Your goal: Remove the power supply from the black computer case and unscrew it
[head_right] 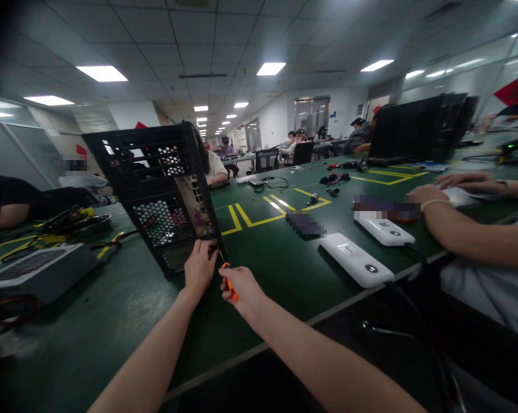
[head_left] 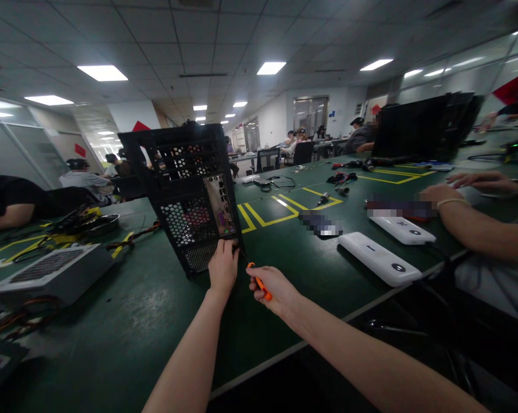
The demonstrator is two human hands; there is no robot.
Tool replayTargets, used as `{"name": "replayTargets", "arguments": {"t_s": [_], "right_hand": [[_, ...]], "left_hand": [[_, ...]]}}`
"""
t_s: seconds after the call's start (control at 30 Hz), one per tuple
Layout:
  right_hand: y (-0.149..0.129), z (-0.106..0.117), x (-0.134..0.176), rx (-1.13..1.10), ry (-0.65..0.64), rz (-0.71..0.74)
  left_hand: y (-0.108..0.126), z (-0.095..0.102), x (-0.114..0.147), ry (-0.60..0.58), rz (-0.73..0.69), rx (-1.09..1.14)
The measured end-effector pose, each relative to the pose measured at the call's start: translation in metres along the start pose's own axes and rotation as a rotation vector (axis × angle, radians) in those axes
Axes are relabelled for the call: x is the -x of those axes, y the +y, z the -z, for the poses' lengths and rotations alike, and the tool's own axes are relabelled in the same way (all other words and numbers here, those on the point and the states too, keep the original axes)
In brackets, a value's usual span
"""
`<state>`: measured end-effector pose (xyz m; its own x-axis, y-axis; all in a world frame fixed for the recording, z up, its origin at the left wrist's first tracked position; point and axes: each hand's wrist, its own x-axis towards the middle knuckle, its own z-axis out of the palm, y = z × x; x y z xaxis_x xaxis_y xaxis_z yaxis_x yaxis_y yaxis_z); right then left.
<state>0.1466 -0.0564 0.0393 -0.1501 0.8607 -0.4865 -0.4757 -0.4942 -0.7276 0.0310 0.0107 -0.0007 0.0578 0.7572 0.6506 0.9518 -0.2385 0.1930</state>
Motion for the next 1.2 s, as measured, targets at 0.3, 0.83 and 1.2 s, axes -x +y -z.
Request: {"name": "replayTargets", "arguments": {"t_s": [0.3,0.83,1.2], "right_hand": [[-0.006,0.006,-0.003,0.184,-0.134,-0.065],[-0.005,0.015,0.006,1.368,0.225,0.691],[0.003,0.011,0.009,1.888,0.350,0.940]], "left_hand": [[0.001,0.000,-0.001,-0.011,-0.011,-0.046],[0.003,0.000,-0.001,0.002,-0.031,-0.086],[-0.004,0.011,0.006,-0.054,0.151,-0.033]]}}
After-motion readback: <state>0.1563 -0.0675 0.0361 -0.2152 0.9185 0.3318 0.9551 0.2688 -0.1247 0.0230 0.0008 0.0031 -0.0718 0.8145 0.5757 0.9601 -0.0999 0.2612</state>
